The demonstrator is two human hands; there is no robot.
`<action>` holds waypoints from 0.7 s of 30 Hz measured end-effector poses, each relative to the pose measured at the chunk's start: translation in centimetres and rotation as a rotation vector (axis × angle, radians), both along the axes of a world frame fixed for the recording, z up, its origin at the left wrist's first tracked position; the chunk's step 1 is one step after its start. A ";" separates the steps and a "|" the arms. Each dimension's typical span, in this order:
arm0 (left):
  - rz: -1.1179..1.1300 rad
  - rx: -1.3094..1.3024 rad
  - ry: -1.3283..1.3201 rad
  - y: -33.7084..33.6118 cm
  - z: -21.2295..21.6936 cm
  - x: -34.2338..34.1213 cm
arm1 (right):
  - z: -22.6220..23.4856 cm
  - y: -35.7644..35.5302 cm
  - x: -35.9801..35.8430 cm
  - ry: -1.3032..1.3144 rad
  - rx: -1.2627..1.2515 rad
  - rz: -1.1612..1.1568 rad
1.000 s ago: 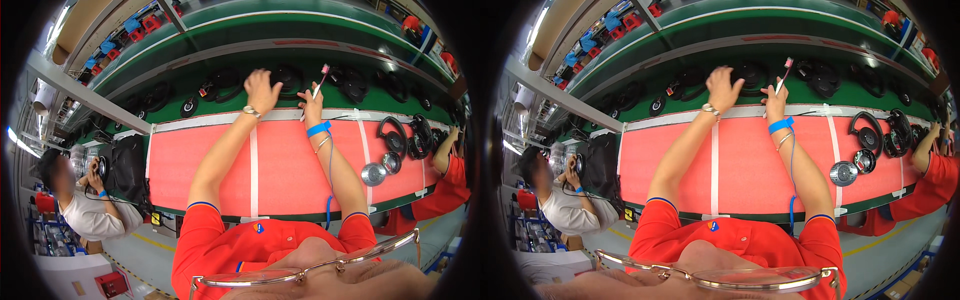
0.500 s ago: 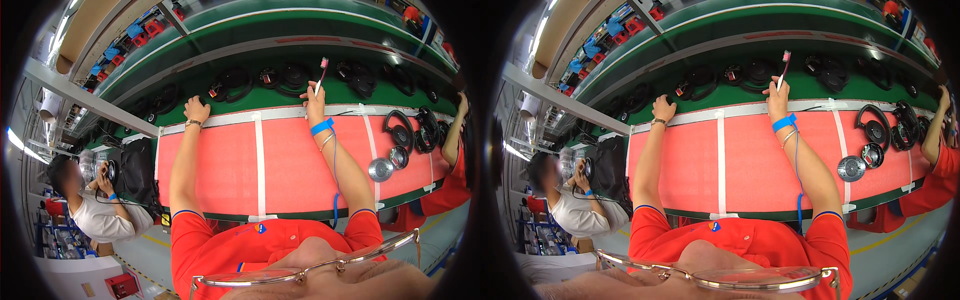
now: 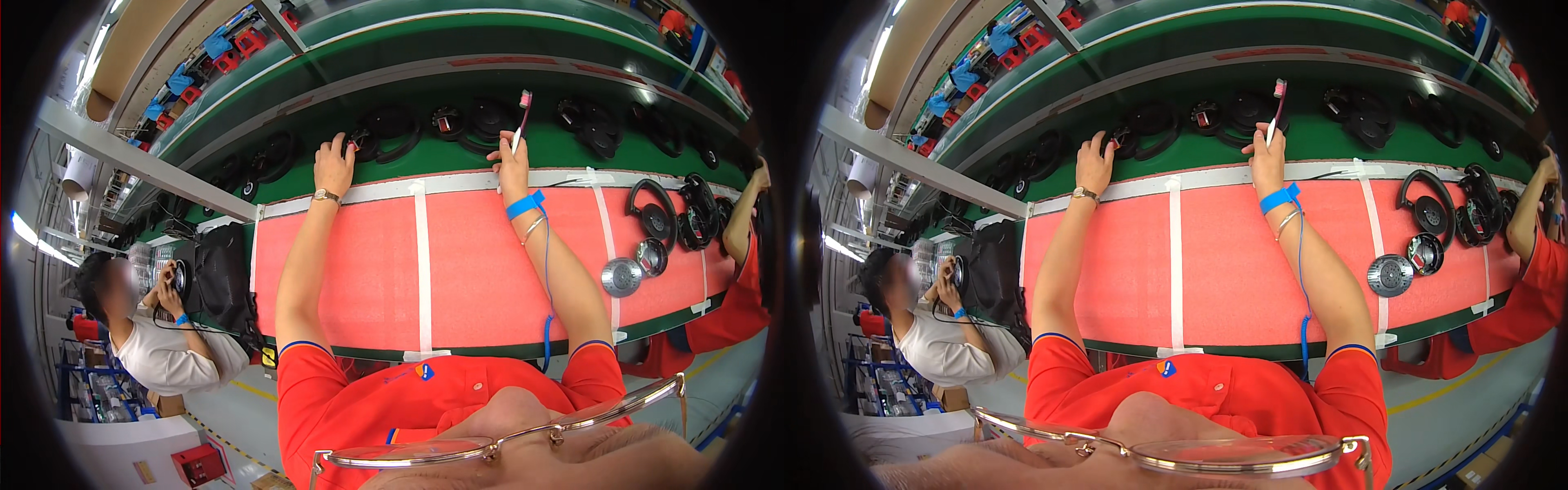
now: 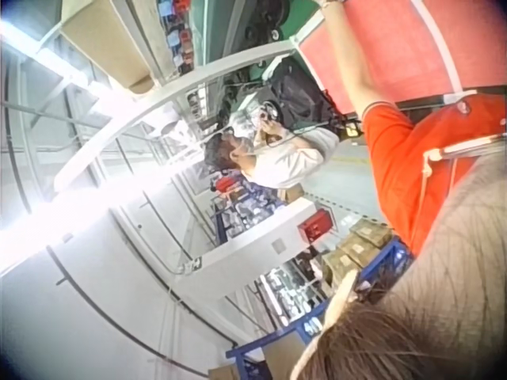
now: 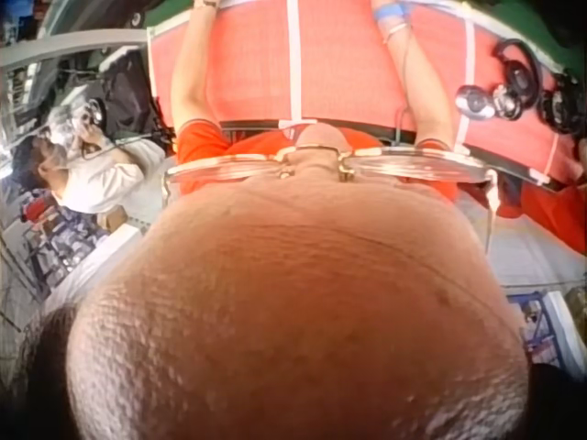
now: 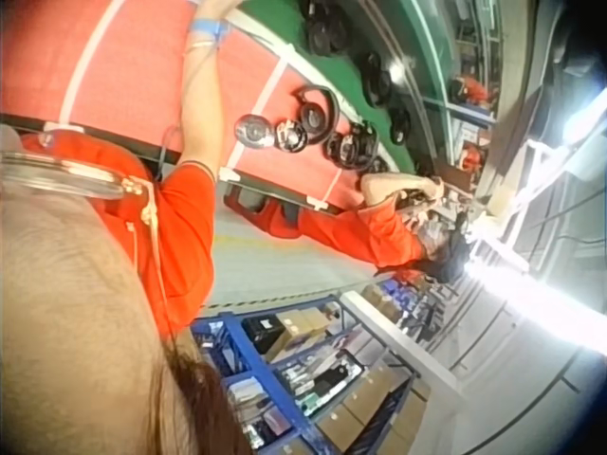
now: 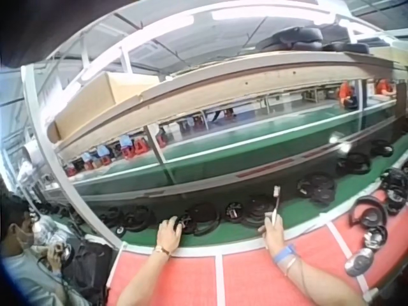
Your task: Assembling and inspecting headphone components on an electronics production line.
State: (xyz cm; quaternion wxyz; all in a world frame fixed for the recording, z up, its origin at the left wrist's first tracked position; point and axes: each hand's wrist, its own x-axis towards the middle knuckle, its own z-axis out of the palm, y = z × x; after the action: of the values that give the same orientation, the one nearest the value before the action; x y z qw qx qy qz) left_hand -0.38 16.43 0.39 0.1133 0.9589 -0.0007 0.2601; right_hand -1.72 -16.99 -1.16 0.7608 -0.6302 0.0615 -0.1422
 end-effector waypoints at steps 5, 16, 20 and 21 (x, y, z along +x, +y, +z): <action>-0.093 0.009 -0.016 -1.2 -0.1 -0.6 | 0.2 0.1 -0.1 0.009 -0.005 0.011; -0.167 0.116 -0.023 -3.1 -0.2 -0.9 | 0.0 -0.1 0.4 0.005 0.016 0.055; -0.243 0.226 -0.206 -4.6 1.4 -2.3 | 1.2 -0.4 -0.3 0.055 -0.046 0.212; -0.263 0.200 -0.242 -5.4 2.1 -3.2 | 1.5 -0.4 -0.6 0.074 -0.026 0.254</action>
State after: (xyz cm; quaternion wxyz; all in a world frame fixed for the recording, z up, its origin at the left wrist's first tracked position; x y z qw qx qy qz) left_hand -3.54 11.02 2.48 0.0496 0.9188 -0.1655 0.3550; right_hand -2.30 -17.35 0.38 0.7618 -0.6474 0.0073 -0.0222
